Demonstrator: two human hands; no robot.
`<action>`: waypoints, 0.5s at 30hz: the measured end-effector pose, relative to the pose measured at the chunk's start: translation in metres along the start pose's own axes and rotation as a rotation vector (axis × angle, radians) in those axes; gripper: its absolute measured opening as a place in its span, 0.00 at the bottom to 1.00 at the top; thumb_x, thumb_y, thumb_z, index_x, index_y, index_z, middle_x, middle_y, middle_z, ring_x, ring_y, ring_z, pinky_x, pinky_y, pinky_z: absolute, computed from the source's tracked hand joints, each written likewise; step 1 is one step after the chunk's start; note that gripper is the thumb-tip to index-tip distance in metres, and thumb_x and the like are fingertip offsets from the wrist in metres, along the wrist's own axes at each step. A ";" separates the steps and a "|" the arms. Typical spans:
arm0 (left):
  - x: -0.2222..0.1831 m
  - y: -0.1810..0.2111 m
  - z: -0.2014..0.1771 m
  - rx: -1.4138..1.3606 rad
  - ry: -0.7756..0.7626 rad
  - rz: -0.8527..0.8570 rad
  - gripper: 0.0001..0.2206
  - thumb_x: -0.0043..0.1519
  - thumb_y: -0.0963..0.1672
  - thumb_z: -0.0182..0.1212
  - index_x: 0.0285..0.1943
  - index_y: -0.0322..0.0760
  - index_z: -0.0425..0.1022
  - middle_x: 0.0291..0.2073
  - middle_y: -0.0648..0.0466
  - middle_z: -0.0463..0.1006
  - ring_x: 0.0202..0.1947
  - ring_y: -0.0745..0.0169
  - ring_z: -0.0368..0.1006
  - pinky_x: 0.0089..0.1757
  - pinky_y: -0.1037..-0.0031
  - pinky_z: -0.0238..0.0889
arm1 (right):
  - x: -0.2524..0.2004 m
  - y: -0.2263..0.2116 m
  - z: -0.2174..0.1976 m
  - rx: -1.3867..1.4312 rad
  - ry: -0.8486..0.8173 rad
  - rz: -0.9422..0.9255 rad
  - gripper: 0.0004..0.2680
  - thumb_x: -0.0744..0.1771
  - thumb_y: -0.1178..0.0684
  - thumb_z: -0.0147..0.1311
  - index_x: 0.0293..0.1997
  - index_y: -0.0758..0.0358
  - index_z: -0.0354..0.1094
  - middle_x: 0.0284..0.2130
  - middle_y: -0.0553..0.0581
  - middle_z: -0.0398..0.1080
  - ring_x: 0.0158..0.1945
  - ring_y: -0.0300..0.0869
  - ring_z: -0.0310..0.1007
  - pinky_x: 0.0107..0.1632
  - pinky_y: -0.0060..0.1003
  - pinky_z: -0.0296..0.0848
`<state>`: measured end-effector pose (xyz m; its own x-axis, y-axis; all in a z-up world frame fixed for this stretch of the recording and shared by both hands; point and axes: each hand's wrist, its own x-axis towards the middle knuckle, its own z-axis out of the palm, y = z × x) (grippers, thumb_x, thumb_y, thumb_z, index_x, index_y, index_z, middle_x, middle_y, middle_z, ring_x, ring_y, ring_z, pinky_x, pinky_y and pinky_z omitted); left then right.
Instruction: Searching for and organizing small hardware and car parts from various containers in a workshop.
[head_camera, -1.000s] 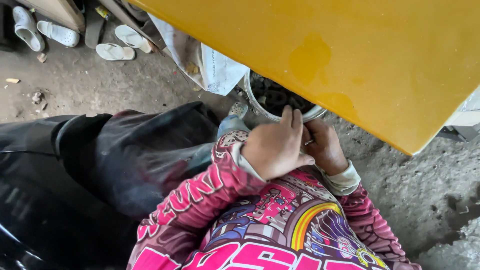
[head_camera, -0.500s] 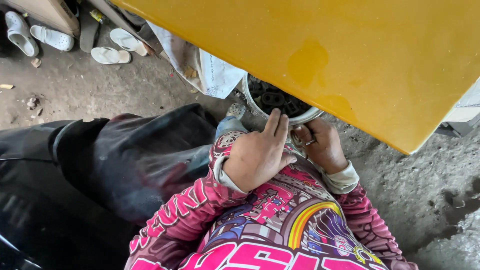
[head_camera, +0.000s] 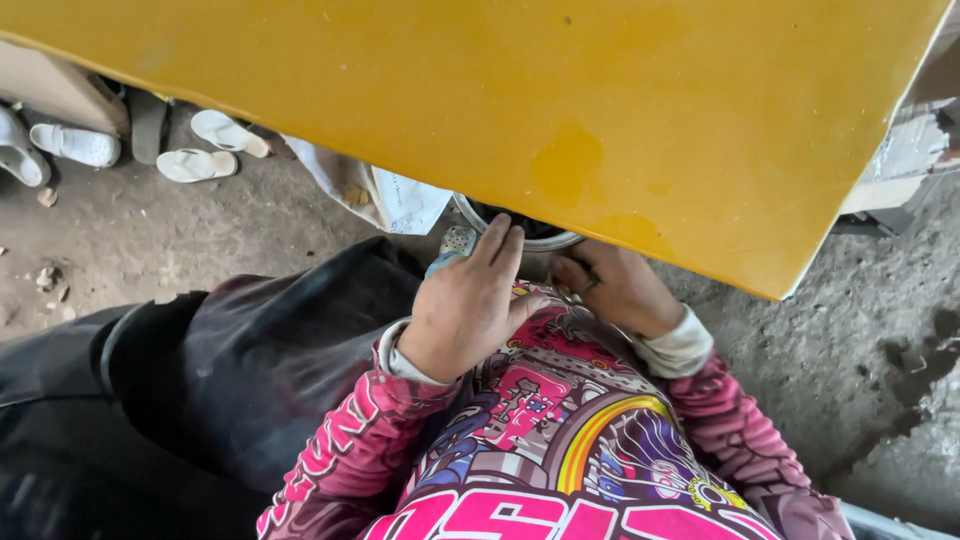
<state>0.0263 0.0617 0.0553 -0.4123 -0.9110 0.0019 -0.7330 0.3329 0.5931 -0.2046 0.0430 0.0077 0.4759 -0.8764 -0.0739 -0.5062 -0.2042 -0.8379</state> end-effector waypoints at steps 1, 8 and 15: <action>0.000 -0.002 -0.002 -0.033 0.022 0.016 0.33 0.55 0.52 0.70 0.64 0.26 0.68 0.62 0.37 0.71 0.36 0.42 0.79 0.36 0.63 0.72 | -0.006 0.000 -0.006 -0.046 -0.038 0.043 0.06 0.67 0.56 0.57 0.47 0.64 0.73 0.35 0.61 0.76 0.39 0.51 0.77 0.44 0.43 0.74; 0.003 -0.011 -0.008 -0.232 0.158 0.115 0.30 0.60 0.48 0.72 0.68 0.30 0.67 0.60 0.36 0.70 0.51 0.38 0.76 0.46 0.61 0.72 | -0.032 0.033 -0.013 -0.393 0.205 0.145 0.11 0.68 0.61 0.53 0.57 0.63 0.71 0.44 0.58 0.76 0.44 0.48 0.78 0.47 0.40 0.75; 0.034 -0.018 0.000 -0.475 0.119 0.309 0.33 0.57 0.48 0.73 0.68 0.27 0.63 0.59 0.35 0.72 0.56 0.31 0.72 0.50 0.56 0.69 | -0.003 0.015 0.017 -0.532 0.353 -0.124 0.10 0.68 0.58 0.53 0.55 0.61 0.72 0.54 0.60 0.74 0.60 0.54 0.71 0.62 0.50 0.68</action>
<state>0.0260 0.0248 0.0449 -0.4848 -0.8190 0.3068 -0.2539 0.4675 0.8468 -0.2015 0.0497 -0.0142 0.3341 -0.9048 0.2642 -0.7931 -0.4213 -0.4399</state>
